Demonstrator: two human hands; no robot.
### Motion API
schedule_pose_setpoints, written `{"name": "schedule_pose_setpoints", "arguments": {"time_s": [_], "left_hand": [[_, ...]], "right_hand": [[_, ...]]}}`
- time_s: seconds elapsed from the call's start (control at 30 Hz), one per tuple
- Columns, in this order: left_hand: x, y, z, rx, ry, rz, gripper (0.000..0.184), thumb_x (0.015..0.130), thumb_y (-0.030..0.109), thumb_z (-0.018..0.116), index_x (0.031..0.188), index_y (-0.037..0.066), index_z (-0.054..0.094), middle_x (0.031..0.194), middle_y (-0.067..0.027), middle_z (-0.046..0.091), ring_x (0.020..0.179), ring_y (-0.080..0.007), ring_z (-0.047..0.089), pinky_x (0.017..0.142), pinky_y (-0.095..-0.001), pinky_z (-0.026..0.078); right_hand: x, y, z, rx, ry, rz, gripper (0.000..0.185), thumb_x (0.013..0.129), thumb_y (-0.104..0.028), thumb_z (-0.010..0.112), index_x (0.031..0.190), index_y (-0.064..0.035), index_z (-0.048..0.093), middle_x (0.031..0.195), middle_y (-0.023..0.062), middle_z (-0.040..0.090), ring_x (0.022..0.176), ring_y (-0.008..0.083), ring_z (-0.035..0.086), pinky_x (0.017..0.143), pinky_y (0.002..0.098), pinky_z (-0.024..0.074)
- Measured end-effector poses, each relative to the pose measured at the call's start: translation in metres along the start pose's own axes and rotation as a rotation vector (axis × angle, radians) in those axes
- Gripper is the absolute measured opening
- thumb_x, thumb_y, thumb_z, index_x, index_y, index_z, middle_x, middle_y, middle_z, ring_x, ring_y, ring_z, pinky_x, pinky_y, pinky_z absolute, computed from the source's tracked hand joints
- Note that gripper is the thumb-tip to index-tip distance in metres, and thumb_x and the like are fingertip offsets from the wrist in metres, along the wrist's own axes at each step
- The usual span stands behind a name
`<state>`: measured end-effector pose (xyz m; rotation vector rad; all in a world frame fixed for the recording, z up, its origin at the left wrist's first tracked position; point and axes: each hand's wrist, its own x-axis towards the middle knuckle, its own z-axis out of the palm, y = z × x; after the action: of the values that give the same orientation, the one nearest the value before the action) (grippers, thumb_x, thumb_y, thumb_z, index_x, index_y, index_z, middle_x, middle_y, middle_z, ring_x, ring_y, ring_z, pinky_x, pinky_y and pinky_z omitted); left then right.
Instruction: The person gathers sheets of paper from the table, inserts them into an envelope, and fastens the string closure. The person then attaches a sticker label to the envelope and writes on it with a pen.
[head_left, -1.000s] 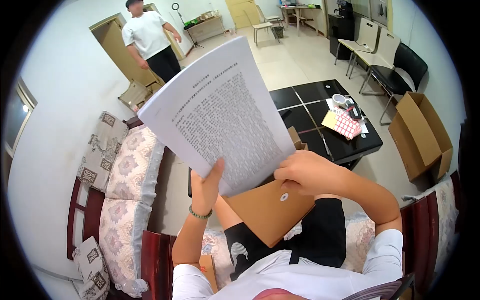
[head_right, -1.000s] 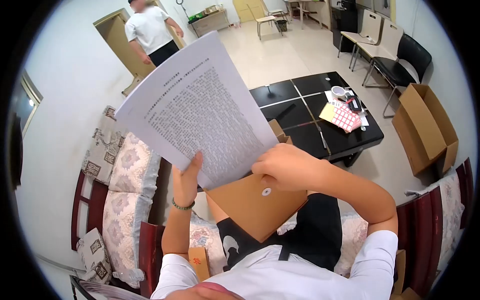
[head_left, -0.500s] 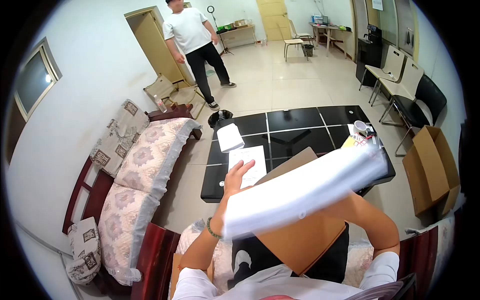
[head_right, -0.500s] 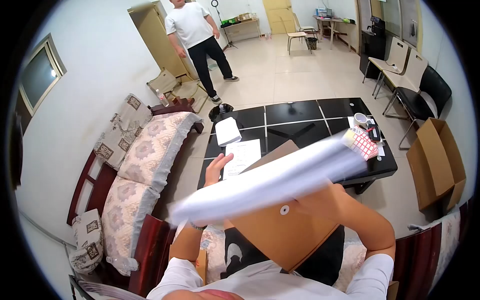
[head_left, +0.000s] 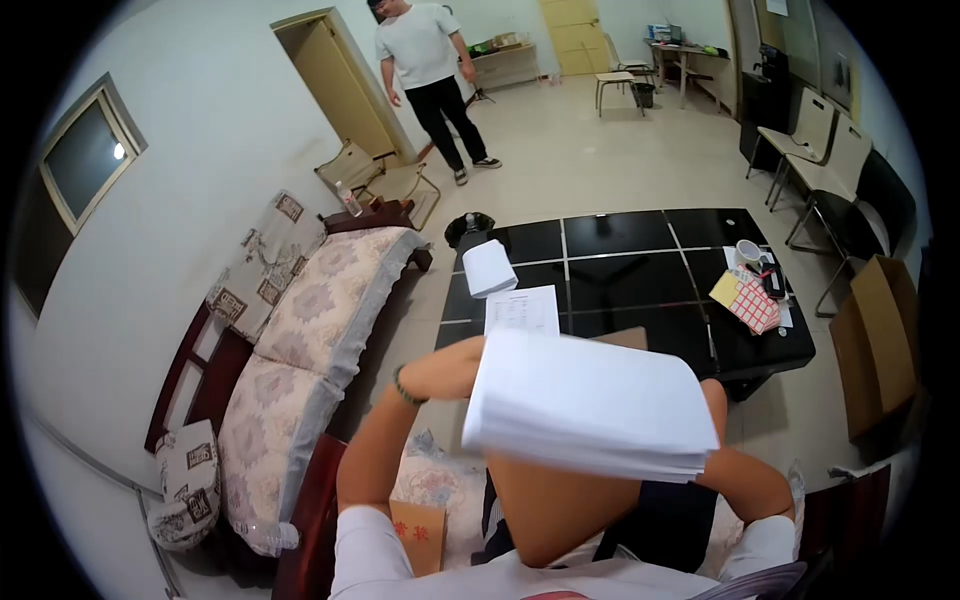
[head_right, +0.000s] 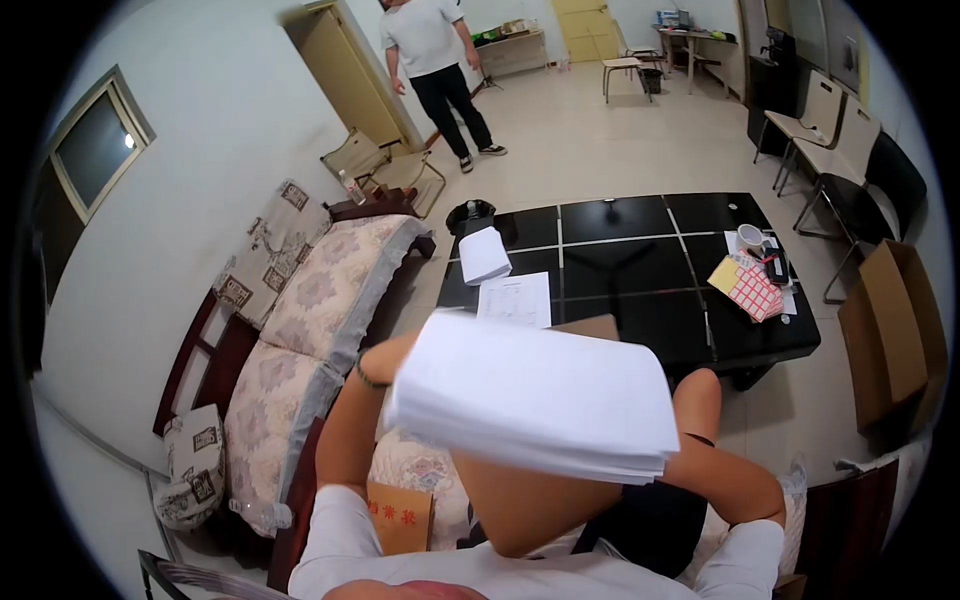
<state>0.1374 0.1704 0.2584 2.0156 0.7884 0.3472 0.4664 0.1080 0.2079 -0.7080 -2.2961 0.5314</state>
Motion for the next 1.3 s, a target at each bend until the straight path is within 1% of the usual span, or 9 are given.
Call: {"name": "schedule_pose_setpoints", "arguments": {"time_s": [0.2, 0.3, 0.4, 0.53, 0.57, 0.7, 0.83, 1.07, 1.3], "left_hand": [[0.033, 0.041, 0.025, 0.209, -0.354, -0.233, 0.027, 0.105, 0.021, 0.053, 0.107, -0.004, 0.066, 0.075, -0.0134, 0.064, 0.073, -0.0195, 0.066, 0.069, -0.0344, 0.053], [0.028, 0.036, 0.040, 0.193, -0.312, -0.103, 0.033, 0.105, 0.024, 0.052, 0.097, -0.005, 0.065, 0.069, -0.0173, 0.061, 0.062, -0.0297, 0.057, 0.065, -0.0397, 0.049], [0.029, 0.033, 0.054, 0.232, -0.328, -0.073, 0.033, 0.104, 0.024, 0.053, 0.095, -0.005, 0.064, 0.075, -0.0220, 0.062, 0.068, -0.0366, 0.057, 0.068, -0.0433, 0.048], [0.031, 0.055, 0.052, 0.251, -0.355, -0.108, 0.033, 0.103, 0.025, 0.055, 0.095, -0.006, 0.063, 0.079, -0.0234, 0.065, 0.074, -0.0372, 0.062, 0.072, -0.0448, 0.049], [0.033, 0.059, 0.049, 0.240, -0.391, -0.175, 0.033, 0.103, 0.026, 0.055, 0.094, -0.005, 0.063, 0.079, -0.0224, 0.066, 0.074, -0.0358, 0.064, 0.073, -0.0444, 0.050], [0.031, 0.020, 0.039, 0.079, -0.426, 0.113, 0.054, 0.107, 0.042, 0.043, 0.120, -0.005, 0.067, 0.108, -0.0219, 0.071, 0.101, -0.0287, 0.069, 0.082, -0.0377, 0.055], [0.025, 0.035, 0.049, -0.291, -0.265, 0.079, 0.084, 0.110, 0.050, 0.004, 0.130, -0.003, 0.066, 0.126, -0.0210, 0.068, 0.119, -0.0323, 0.063, 0.113, -0.0359, 0.041], [0.015, 0.020, 0.059, -0.174, -0.245, 0.063, 0.087, 0.110, 0.048, 0.001, 0.128, -0.008, 0.065, 0.126, -0.0194, 0.069, 0.121, -0.0326, 0.062, 0.113, -0.0355, 0.041], [0.003, 0.018, 0.045, -0.192, -0.197, 0.149, 0.114, 0.094, 0.076, -0.005, 0.137, -0.008, 0.058, 0.136, -0.0221, 0.064, 0.130, -0.0332, 0.058, 0.115, -0.0379, 0.038]], "right_hand": [[-0.014, -0.010, 0.002, -0.216, 0.223, -0.089, 0.021, 0.082, -0.017, 0.077, 0.100, -0.0095, 0.071, 0.097, 0.0122, 0.065, 0.091, 0.0369, 0.063, 0.082, 0.0460, 0.0496], [-0.021, -0.013, -0.061, -0.638, 0.635, -0.129, 0.059, 0.068, -0.016, 0.088, 0.122, -0.0063, 0.064, 0.126, 0.0136, 0.064, 0.120, 0.0377, 0.059, 0.103, 0.0461, 0.0456], [-0.004, -0.015, -0.124, -0.321, 0.379, 0.131, 0.084, 0.066, -0.014, 0.089, 0.140, -0.0054, 0.051, 0.143, 0.0158, 0.057, 0.135, 0.0335, 0.053, 0.116, 0.0410, 0.0377], [0.008, -0.007, -0.158, -0.128, -0.276, 0.211, 0.041, 0.077, 0.005, 0.071, 0.117, -0.0015, 0.067, 0.104, 0.0174, 0.074, 0.093, 0.0339, 0.073, 0.083, 0.0349, 0.0557], [0.010, -0.007, -0.149, -0.135, -0.130, 0.071, 0.032, 0.075, 0.012, 0.064, 0.102, -0.0014, 0.072, 0.085, 0.0153, 0.073, 0.077, 0.0328, 0.072, 0.069, 0.0347, 0.0550], [0.017, -0.012, -0.159, -0.080, -0.158, -0.064, 0.035, 0.070, 0.012, 0.065, 0.101, -0.0038, 0.072, 0.086, 0.0127, 0.073, 0.078, 0.0298, 0.072, 0.071, 0.0352, 0.0550], [0.041, -0.031, -0.139, -0.098, -0.306, -0.063, 0.035, 0.072, 0.006, 0.070, 0.103, -0.0089, 0.072, 0.091, 0.0091, 0.073, 0.081, 0.0292, 0.072, 0.070, 0.0357, 0.0554], [0.051, -0.017, -0.069, -0.099, -0.424, -0.112, 0.025, 0.080, -0.005, 0.071, 0.105, -0.0105, 0.069, 0.083, 0.0086, 0.068, 0.075, 0.0303, 0.068, 0.065, 0.0399, 0.0544], [0.058, 0.005, -0.099, 0.054, -0.289, -0.217, 0.028, 0.079, 0.000, 0.071, 0.106, -0.0094, 0.074, 0.092, 0.0109, 0.074, 0.083, 0.0311, 0.072, 0.073, 0.0377, 0.0571]]}}
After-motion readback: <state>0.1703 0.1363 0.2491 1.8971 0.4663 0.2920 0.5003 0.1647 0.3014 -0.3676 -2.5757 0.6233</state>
